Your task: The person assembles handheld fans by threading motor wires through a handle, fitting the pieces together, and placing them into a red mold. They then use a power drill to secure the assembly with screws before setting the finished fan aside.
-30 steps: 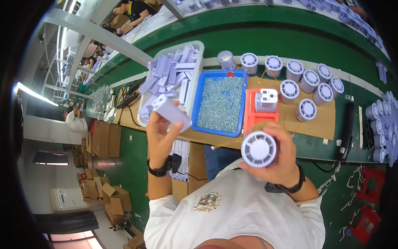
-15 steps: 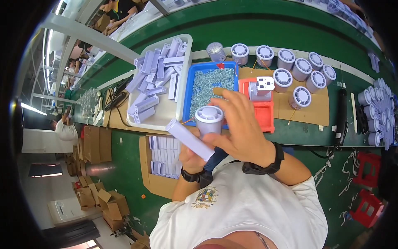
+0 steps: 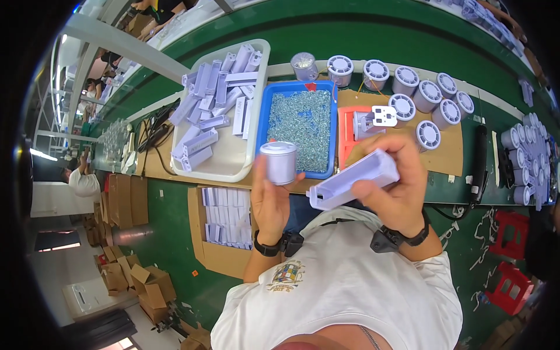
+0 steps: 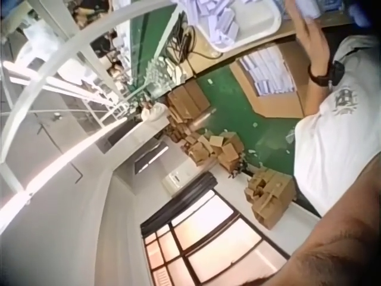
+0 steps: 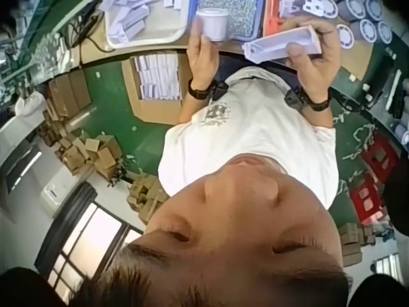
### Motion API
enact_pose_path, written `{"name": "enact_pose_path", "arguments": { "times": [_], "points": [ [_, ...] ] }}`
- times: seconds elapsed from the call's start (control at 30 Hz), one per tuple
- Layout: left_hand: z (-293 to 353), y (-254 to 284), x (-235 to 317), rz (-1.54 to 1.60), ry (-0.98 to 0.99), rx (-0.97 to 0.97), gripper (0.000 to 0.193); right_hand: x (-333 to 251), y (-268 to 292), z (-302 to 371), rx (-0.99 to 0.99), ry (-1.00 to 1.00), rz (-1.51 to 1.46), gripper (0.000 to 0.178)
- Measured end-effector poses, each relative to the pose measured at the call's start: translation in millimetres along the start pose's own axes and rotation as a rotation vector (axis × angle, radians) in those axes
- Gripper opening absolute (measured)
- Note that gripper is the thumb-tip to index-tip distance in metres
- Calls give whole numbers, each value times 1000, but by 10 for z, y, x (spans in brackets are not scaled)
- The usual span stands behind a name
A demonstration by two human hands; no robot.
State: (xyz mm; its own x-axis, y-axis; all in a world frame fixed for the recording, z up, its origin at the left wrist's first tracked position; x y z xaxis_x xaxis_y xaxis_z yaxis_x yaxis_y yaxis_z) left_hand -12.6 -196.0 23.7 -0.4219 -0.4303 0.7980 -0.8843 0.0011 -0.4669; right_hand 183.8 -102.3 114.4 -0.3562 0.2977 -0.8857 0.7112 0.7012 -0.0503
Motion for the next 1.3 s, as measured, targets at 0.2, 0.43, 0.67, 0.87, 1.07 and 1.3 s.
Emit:
{"name": "enact_pose_path", "arguments": {
  "times": [0.2,0.43,0.67,0.87,1.07,1.3],
  "points": [
    [-189,-176,-22,193,117,65,103,51,178,123,206,-195,-381,37],
    [-436,-177,15,63,153,93,120,110,328,192,46,147,353,49],
    [-430,-128,-88,-408,211,29,112,-28,376,268,-6,75,422,52],
    [-573,-94,-93,-555,177,208,95,171,356,367,-3,74,389,50],
    [-539,-96,-165,-518,232,227,86,253,225,316,-69,116,430,50],
    [-495,-253,-216,-519,127,164,88,213,116,217,-105,98,543,53]
  ]
}}
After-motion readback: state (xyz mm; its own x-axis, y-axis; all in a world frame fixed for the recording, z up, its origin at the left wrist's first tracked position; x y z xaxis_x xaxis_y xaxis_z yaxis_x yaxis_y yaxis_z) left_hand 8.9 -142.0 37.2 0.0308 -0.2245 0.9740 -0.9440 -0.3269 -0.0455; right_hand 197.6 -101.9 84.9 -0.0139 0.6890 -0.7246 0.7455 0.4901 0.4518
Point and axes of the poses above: each hand's wrist, its own z-axis away from the middle knuckle, its own y-axis out of the back of the hand, x = y × z, the point moved 2 cm from there along -z, towards the middle knuckle, and after that the axes turned 15 degrees about -x, right-handed, at the moved point
